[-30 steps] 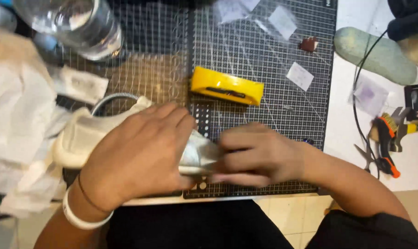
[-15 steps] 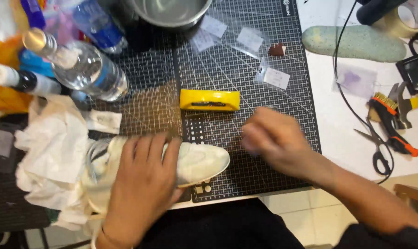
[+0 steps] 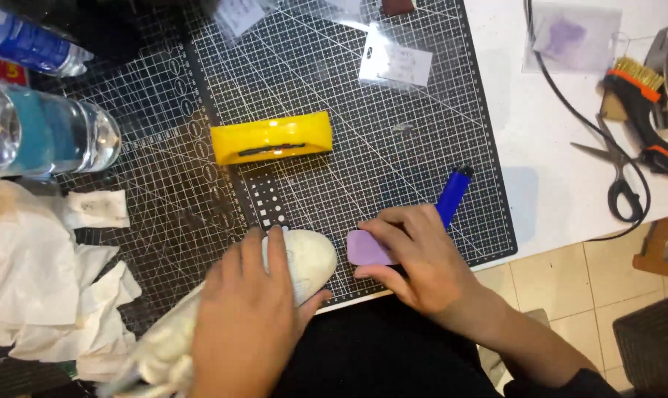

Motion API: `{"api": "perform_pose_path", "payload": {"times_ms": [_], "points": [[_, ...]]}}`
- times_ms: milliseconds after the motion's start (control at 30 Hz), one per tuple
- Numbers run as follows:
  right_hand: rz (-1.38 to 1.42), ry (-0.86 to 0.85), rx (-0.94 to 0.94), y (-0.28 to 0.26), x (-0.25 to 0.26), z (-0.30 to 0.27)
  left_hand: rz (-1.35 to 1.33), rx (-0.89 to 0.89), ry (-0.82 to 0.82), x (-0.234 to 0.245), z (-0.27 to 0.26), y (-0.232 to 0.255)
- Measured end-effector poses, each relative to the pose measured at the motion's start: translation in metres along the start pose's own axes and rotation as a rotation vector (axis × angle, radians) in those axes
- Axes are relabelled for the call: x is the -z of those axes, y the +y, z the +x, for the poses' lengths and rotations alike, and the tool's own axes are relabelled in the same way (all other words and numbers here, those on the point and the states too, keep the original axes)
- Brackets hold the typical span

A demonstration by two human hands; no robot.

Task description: The person cleans a white sneaker using a purple eraser and a yellow brush. They scrub the toe box and sides of the shoe with the eraser, then switch to the brush to wipe the surface, repeating the process on different areas of the shoe.

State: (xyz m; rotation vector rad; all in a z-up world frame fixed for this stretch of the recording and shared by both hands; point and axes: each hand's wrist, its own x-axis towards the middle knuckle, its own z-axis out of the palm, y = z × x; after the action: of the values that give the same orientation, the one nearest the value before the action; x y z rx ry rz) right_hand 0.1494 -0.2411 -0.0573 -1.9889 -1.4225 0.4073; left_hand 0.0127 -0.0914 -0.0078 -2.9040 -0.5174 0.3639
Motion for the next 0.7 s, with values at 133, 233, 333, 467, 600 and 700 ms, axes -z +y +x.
{"api": "perform_pose_path", "payload": {"times_ms": [133, 233, 333, 467, 600, 700], "points": [[0.099, 0.007, 0.011, -0.009, -0.01, 0.007, -0.288, -0.143, -0.031, 0.013, 0.019, -0.04], [0.271, 0.102, 0.047, -0.024, -0.015, 0.014, -0.35, -0.154, -0.147, 0.02, 0.028, -0.049], [0.252, 0.182, 0.019, -0.035, -0.018, 0.023, -0.404, -0.184, -0.142, 0.023, 0.036, -0.055], [0.223, 0.208, -0.057, -0.037, -0.02, 0.037, -0.43, -0.145, -0.251, 0.023, 0.04, -0.055], [0.237, 0.167, -0.135, -0.041, -0.023, 0.043, -0.434, -0.097, -0.333, 0.021, 0.042, -0.059], [0.206, 0.193, -0.05, -0.057, -0.011, 0.039, -0.451, -0.092, -0.465, 0.024, 0.048, -0.063]]}}
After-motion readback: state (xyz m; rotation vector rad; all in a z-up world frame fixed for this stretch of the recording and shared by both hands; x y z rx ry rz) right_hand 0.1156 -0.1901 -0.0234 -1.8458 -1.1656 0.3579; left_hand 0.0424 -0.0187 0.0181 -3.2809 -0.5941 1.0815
